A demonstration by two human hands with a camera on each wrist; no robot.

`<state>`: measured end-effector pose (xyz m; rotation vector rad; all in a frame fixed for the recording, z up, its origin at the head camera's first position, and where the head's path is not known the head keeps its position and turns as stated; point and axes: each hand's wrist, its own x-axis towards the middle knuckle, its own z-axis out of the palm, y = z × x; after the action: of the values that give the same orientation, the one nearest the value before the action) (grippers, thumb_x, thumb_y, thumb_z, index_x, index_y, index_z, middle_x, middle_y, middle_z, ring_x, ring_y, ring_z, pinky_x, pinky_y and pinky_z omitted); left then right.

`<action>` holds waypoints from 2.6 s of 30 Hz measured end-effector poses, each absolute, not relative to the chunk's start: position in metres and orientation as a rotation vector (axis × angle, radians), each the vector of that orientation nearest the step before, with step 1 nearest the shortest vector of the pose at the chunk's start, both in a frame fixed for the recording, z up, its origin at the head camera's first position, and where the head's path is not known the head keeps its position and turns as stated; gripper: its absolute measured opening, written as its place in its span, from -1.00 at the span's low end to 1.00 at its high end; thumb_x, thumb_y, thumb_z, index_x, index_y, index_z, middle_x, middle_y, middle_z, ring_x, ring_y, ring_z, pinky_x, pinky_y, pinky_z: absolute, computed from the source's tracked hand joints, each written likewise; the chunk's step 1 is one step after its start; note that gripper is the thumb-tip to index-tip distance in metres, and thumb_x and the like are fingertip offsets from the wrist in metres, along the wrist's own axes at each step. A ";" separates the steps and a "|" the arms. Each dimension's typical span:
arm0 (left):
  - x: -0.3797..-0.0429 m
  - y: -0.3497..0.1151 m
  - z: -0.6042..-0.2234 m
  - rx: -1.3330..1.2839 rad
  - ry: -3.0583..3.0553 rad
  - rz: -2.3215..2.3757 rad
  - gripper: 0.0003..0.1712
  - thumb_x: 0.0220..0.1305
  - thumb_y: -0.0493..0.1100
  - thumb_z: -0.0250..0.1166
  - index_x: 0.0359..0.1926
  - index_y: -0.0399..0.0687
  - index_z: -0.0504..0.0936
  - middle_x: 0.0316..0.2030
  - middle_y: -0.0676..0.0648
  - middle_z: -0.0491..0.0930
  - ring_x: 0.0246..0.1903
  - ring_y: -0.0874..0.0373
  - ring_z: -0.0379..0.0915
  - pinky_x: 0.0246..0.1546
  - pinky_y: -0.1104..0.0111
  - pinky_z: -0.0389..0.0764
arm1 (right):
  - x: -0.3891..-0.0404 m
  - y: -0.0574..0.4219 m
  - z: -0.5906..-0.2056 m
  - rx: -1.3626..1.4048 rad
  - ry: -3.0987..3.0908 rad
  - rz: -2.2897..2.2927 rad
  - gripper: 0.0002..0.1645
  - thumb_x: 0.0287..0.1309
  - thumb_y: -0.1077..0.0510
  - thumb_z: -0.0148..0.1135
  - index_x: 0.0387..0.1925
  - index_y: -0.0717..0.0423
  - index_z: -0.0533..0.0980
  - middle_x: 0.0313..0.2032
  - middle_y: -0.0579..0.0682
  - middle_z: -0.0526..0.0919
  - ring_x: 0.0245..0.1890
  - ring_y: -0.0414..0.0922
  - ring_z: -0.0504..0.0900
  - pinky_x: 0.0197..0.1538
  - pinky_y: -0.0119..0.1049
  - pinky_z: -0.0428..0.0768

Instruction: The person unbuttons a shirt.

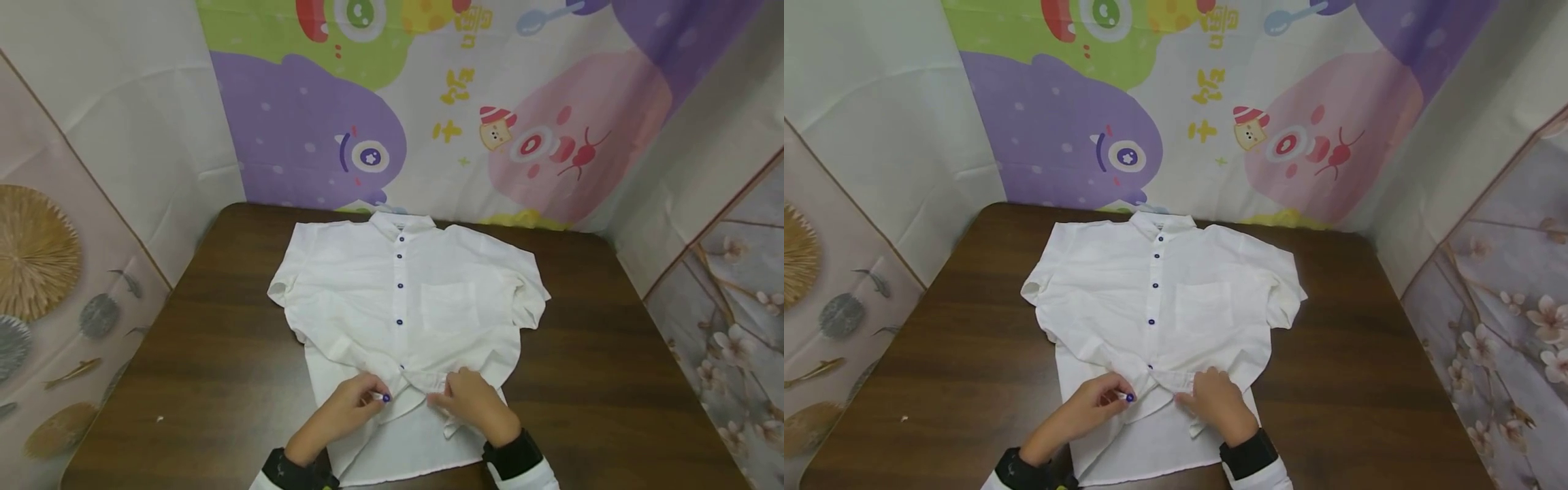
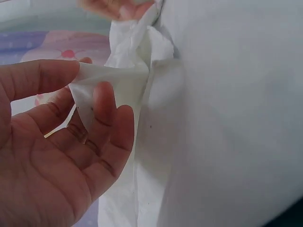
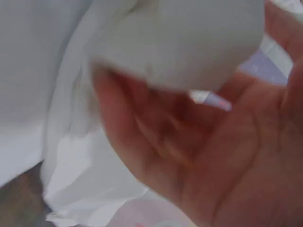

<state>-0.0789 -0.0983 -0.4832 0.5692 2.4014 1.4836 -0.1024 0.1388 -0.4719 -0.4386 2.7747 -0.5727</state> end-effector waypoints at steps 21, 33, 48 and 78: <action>-0.077 -0.091 -0.476 0.654 2.441 1.494 -0.79 0.13 -0.38 0.13 -0.21 -0.18 0.60 -0.33 -0.05 0.55 -0.47 0.38 0.37 -0.44 0.51 0.45 | -0.114 0.089 -0.478 -0.651 3.156 -0.490 -0.89 0.11 0.14 0.23 -0.43 0.09 0.59 -0.48 -0.05 0.70 -0.46 -0.15 0.63 -0.41 -0.37 0.20; -0.101 -0.073 -0.446 0.524 2.917 1.637 -0.78 0.15 -0.37 0.18 -0.25 0.00 0.62 -0.20 0.05 0.57 -0.14 0.17 0.42 -0.13 0.26 0.48 | -0.121 0.095 -0.446 -0.610 3.371 -0.846 -0.89 0.11 0.20 0.25 -0.38 0.19 0.61 -0.64 -0.08 0.57 -0.62 -0.21 0.48 -0.43 -0.36 0.30; -0.136 -0.044 -0.409 0.733 3.108 1.457 -0.73 0.25 -0.05 0.21 -0.09 -0.06 0.55 -0.13 0.01 0.57 -0.09 0.11 0.42 -0.03 0.28 0.45 | -0.129 0.096 -0.413 -0.613 3.453 -1.315 -0.87 0.19 0.23 0.17 -0.30 0.24 0.58 -0.52 -0.02 0.56 -0.47 -0.14 0.48 -0.33 -0.28 0.37; -0.132 -0.037 -0.399 0.564 2.960 1.741 -0.86 0.18 -0.32 0.19 -0.26 -0.19 0.65 -0.38 -0.07 0.51 -0.29 0.13 0.46 -0.20 0.32 0.52 | -0.125 0.104 -0.398 -0.581 3.241 -1.607 -0.88 0.12 0.20 0.25 -0.37 0.21 0.57 -0.28 0.04 0.62 -0.33 -0.14 0.56 -0.28 -0.27 0.53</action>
<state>-0.1325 -0.0374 -0.3993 0.5635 2.9598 1.7413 -0.1249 0.1037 -0.3977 -0.5806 3.2413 -1.6071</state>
